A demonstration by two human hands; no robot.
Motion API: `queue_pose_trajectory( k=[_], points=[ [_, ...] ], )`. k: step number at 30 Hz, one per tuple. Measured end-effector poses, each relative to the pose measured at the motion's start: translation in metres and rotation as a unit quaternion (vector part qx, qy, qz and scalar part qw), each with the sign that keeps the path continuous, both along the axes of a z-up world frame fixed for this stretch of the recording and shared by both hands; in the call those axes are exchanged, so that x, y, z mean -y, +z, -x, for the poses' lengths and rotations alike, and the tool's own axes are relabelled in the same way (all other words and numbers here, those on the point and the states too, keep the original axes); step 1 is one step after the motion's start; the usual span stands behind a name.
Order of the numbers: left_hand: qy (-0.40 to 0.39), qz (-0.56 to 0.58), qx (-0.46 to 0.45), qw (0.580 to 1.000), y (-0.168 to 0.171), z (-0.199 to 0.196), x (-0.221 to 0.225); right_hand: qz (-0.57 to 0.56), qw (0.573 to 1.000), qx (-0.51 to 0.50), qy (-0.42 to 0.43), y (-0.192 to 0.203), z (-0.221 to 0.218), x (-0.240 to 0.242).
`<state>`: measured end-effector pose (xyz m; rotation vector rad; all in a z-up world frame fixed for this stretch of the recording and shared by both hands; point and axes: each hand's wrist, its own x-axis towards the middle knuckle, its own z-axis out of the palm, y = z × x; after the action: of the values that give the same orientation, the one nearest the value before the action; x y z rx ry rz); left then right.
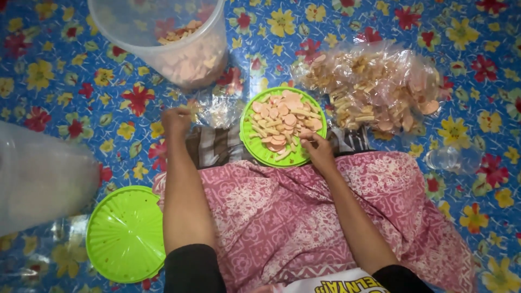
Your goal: Arranging small food items from a container and bag onto a green tray while sitting on the floor.
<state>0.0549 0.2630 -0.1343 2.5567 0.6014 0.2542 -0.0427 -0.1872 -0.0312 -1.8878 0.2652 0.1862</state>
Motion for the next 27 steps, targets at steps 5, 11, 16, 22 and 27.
queue_pose_trajectory(
  k=[5,11,16,22,27],
  points=[
    [-0.024,0.016,-0.135,0.99,0.024,-0.018,0.019,0.037,0.999,-0.026,0.011,0.001,-0.005,-0.001],
    [-0.072,-0.052,-0.275,0.957,-0.009,-0.045,0.01,0.02,0.999,-0.048,-0.003,-0.01,-0.01,-0.002],
    [-0.03,0.097,-0.031,0.994,0.042,-0.02,0.028,0.012,0.998,-0.057,-0.005,-0.01,-0.014,-0.005],
    [0.053,0.07,0.25,0.964,0.065,-0.03,0.031,0.017,0.999,-0.05,-0.013,-0.017,-0.016,-0.004],
    [0.032,0.436,0.254,0.862,0.135,-0.013,0.062,0.005,0.999,-0.039,-0.004,-0.021,-0.015,-0.002]
  ],
)
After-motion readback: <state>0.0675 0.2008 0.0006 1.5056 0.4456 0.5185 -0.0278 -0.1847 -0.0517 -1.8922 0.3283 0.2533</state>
